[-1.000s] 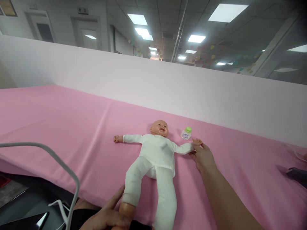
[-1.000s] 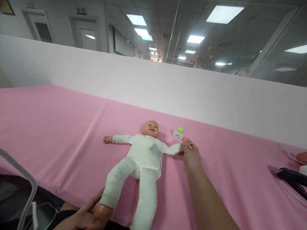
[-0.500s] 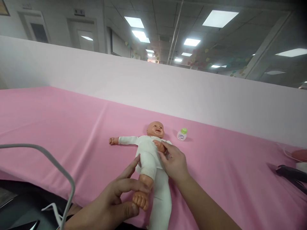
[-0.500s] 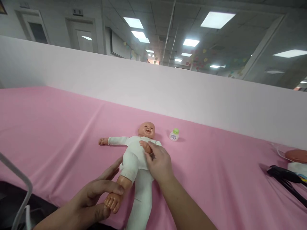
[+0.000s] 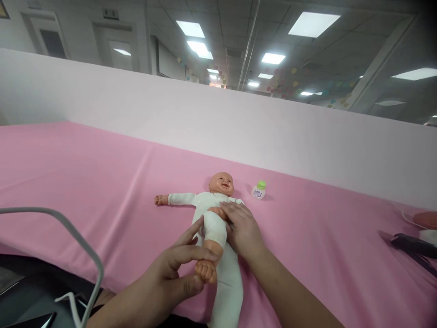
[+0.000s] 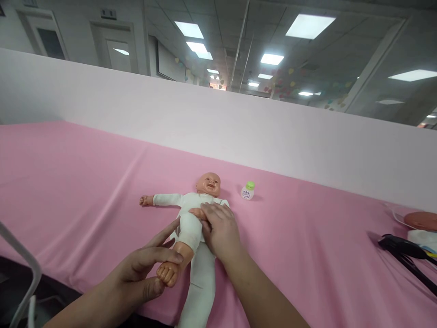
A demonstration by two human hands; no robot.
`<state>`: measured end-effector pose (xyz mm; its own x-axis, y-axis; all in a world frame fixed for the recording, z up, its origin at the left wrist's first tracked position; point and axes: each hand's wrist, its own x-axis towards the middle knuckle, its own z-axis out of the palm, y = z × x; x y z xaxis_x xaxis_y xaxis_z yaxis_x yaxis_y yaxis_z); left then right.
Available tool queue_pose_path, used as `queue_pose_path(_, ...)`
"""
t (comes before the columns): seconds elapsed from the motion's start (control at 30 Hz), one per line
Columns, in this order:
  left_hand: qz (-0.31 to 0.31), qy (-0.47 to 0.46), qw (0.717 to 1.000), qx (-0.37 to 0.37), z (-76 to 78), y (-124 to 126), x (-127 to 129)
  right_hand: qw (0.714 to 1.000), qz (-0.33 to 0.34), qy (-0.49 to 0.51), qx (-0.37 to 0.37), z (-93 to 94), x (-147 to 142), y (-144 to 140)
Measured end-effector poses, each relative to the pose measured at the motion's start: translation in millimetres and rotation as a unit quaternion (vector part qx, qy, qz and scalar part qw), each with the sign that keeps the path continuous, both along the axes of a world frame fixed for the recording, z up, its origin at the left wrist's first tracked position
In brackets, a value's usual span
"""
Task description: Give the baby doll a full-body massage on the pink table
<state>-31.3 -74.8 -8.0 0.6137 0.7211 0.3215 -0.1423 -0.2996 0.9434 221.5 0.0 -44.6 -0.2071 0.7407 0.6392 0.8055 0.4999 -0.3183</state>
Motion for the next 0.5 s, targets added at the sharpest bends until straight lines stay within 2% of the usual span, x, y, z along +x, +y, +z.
queue_pose_path(0.1, 0.009, -0.007, 0.999, -0.029, -14.6, -12, -15, 0.990, -0.057, 0.130, -0.024, -2.0, 7, 2)
queue_pose_path(0.17, 0.024, -0.017, 0.999, -0.039, -26.2, -20, -26, 0.964, -0.102, 0.241, -0.042, -2.0, 17, 5)
queue_pose_path(0.3, 0.054, -0.022, 0.998, -0.038, -47.8, -35, -43, 0.891, -0.142, 0.430, -0.039, -0.1, 51, 16)
queue_pose_path(0.47, 0.060, -0.049, 0.996, -0.049, -74.2, -44, -57, 0.772, -0.186, 0.593, -0.132, -11.2, 99, 35)
queue_pose_path(0.5, 0.062, -0.060, 0.995, -0.051, -78.8, -45, -59, 0.759, -0.187, 0.607, -0.144, -15.9, 106, 38)
